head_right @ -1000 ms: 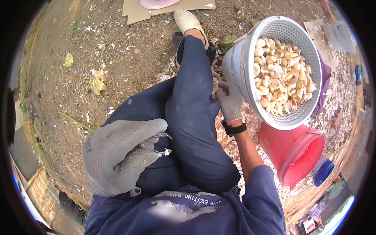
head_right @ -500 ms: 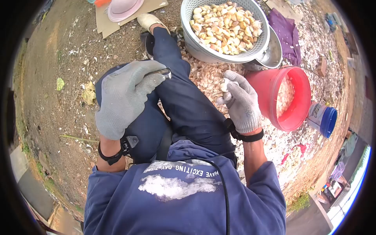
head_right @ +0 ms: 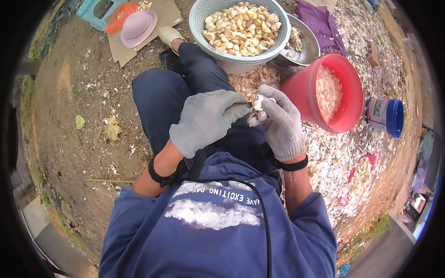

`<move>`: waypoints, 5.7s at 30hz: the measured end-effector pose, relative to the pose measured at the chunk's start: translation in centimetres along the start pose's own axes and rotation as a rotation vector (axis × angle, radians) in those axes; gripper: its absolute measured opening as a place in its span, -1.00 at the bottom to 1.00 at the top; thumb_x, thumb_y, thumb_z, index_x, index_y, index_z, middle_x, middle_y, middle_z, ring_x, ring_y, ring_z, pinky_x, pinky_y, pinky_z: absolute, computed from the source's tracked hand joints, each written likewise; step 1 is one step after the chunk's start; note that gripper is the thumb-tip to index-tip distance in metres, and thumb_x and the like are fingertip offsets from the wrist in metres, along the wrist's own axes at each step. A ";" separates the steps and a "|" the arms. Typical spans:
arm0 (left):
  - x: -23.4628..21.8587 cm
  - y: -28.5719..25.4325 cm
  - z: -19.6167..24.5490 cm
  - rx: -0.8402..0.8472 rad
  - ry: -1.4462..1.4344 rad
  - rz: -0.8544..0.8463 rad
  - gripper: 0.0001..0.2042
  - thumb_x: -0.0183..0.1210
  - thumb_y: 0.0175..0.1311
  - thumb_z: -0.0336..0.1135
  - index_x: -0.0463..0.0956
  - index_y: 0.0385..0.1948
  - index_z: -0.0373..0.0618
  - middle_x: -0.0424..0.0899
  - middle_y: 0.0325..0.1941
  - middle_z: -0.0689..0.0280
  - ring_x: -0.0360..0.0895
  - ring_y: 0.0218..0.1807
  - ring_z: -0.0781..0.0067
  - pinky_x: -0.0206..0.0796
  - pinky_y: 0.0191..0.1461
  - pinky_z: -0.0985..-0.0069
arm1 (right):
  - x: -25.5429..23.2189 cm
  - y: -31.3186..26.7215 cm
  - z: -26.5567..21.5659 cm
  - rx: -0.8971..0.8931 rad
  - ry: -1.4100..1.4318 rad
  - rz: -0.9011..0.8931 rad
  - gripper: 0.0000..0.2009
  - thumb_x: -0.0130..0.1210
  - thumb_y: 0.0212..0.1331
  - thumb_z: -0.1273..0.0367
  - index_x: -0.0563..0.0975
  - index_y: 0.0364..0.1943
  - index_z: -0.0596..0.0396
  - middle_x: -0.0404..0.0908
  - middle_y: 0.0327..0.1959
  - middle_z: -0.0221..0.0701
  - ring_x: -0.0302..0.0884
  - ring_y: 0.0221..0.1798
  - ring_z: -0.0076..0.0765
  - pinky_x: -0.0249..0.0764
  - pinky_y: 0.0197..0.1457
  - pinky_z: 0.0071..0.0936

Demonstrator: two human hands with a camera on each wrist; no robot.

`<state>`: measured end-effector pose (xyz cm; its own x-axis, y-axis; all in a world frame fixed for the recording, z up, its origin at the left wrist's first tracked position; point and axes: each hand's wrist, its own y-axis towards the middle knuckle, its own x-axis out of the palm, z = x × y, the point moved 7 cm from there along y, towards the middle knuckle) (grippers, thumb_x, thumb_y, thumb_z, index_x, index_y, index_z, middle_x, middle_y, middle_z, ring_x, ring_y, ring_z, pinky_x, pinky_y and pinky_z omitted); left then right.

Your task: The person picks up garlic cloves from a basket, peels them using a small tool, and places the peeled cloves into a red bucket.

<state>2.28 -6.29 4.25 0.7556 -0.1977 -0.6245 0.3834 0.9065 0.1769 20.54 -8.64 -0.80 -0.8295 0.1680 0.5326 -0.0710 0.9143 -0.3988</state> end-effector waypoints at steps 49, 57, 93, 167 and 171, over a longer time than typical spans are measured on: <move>2.4 3.5 2.5 0.113 0.104 -0.140 -0.78 0.29 0.43 -0.15 0.72 -0.05 0.00 0.80 -0.16 0.19 0.76 -0.10 0.04 0.57 -0.01 0.16 | -3.3 -0.9 -0.3 -0.161 0.183 -0.052 -0.68 0.12 0.58 0.41 0.55 0.26 0.35 0.70 -0.03 -0.29 0.68 -0.06 -0.35 0.73 0.14 -0.17; 2.5 3.6 1.9 0.164 0.058 -0.094 -0.79 0.31 0.42 -0.16 0.75 -0.07 0.00 0.82 -0.17 0.19 0.77 -0.11 0.04 0.58 -0.02 0.18 | -3.2 -0.9 0.0 -0.113 0.171 -0.057 -0.66 0.11 0.59 0.40 0.53 0.27 0.37 0.69 -0.06 -0.28 0.70 -0.07 -0.35 0.76 0.15 -0.20; 5.8 11.0 0.4 0.316 0.105 -0.198 -0.81 0.28 0.43 -0.11 0.76 -0.13 0.07 0.82 -0.18 0.28 0.77 -0.14 0.08 0.58 -0.08 0.19 | -5.5 1.9 -2.7 -0.208 0.079 0.058 -0.62 0.12 0.56 0.48 0.48 0.35 0.38 0.68 0.09 -0.21 0.71 0.06 -0.28 0.72 0.29 -0.11; 6.6 9.4 -0.5 0.355 0.204 -0.350 -0.82 0.24 0.45 -0.12 0.70 -0.12 0.05 0.76 -0.24 0.26 0.74 -0.12 0.10 0.53 -0.06 0.15 | -6.6 1.2 -0.9 -0.113 -0.025 0.191 -0.65 0.23 0.41 0.54 0.55 0.23 0.36 0.72 -0.02 -0.18 0.78 -0.03 -0.20 0.75 0.24 -0.02; 6.7 9.3 -0.2 0.357 0.228 -0.363 -0.82 0.23 0.45 -0.13 0.70 -0.14 0.05 0.77 -0.22 0.26 0.74 -0.11 0.10 0.54 -0.04 0.16 | -6.6 1.2 -0.7 -0.121 0.045 0.147 -0.63 0.21 0.42 0.56 0.51 0.26 0.40 0.71 0.00 -0.12 0.78 -0.01 -0.16 0.76 0.24 -0.05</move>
<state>10.82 0.92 1.52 0.4228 -0.3518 -0.8352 0.7837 0.6047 0.1420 26.29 -8.38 -4.24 -0.7999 0.3173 0.5094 0.1187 0.9157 -0.3839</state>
